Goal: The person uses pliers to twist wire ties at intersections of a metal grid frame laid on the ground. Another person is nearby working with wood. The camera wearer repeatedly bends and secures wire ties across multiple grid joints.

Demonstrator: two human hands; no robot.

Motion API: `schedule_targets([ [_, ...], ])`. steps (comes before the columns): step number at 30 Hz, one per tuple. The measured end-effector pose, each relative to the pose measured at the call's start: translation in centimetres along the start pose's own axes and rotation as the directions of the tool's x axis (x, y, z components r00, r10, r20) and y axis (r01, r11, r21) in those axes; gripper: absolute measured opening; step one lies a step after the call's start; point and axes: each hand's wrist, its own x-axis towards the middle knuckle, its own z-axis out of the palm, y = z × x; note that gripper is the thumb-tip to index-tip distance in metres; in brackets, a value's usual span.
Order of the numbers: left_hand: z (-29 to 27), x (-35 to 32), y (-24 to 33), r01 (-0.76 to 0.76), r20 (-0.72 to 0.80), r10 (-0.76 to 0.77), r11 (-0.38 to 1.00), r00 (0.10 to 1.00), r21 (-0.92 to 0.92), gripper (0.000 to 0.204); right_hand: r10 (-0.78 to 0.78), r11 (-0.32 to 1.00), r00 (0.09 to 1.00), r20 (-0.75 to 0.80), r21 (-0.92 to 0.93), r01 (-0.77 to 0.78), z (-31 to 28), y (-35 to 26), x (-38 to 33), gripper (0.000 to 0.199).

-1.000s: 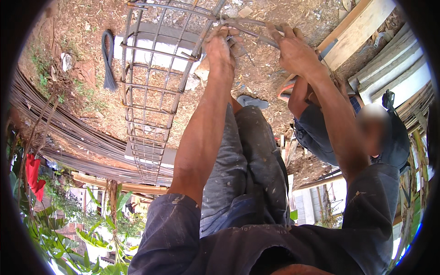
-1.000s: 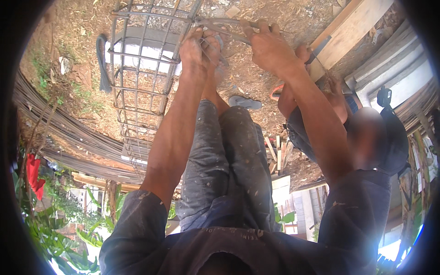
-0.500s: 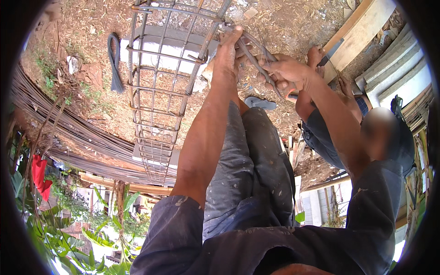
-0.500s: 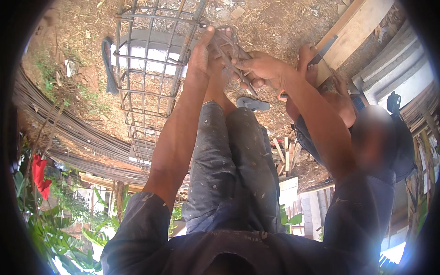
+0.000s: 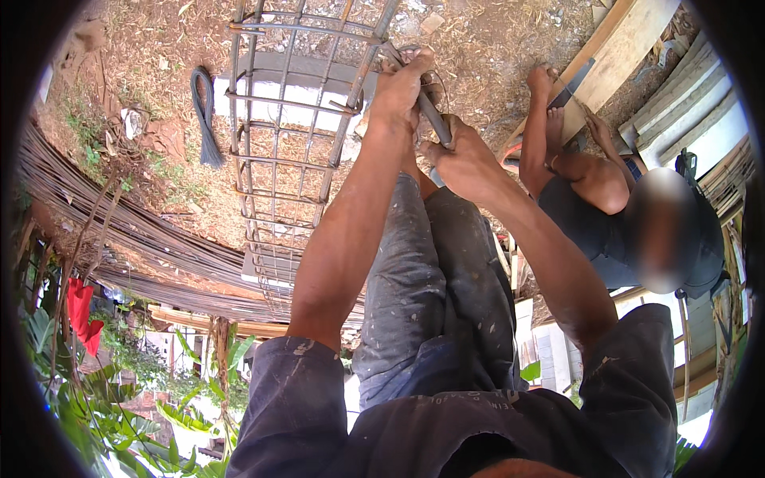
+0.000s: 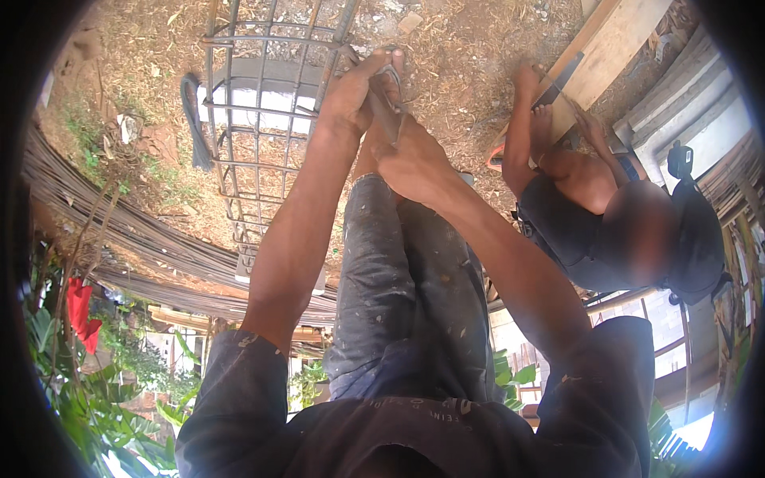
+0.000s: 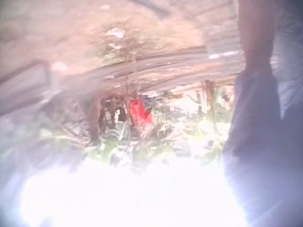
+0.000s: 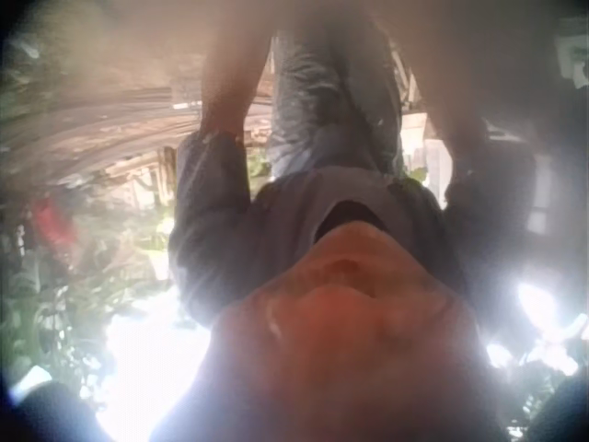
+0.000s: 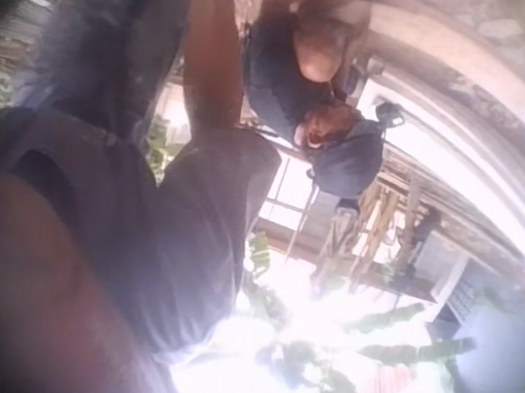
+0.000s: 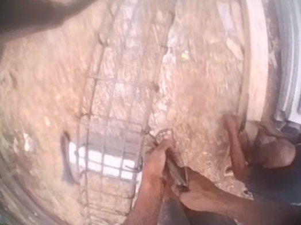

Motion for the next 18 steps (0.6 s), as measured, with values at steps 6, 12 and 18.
schedule_targets([
  [6,-2.0,-2.1,0.6,0.080,0.305,0.038,0.927,0.952,-0.365,0.056,0.309,0.852,0.821,0.480,0.245,-0.463,-6.4,-11.0,2.7,0.027],
  [12,1.7,-4.5,2.3,0.017,0.075,0.027,0.849,0.997,-0.528,0.042,0.341,0.860,0.810,0.477,0.191,-0.474,-5.6,-15.3,4.4,0.027],
  [18,0.7,-3.0,-1.8,0.025,-0.065,-0.044,0.965,0.997,-0.260,0.048,-0.079,0.066,0.803,0.591,0.807,-0.587,-4.4,-1.2,0.1,0.027],
])
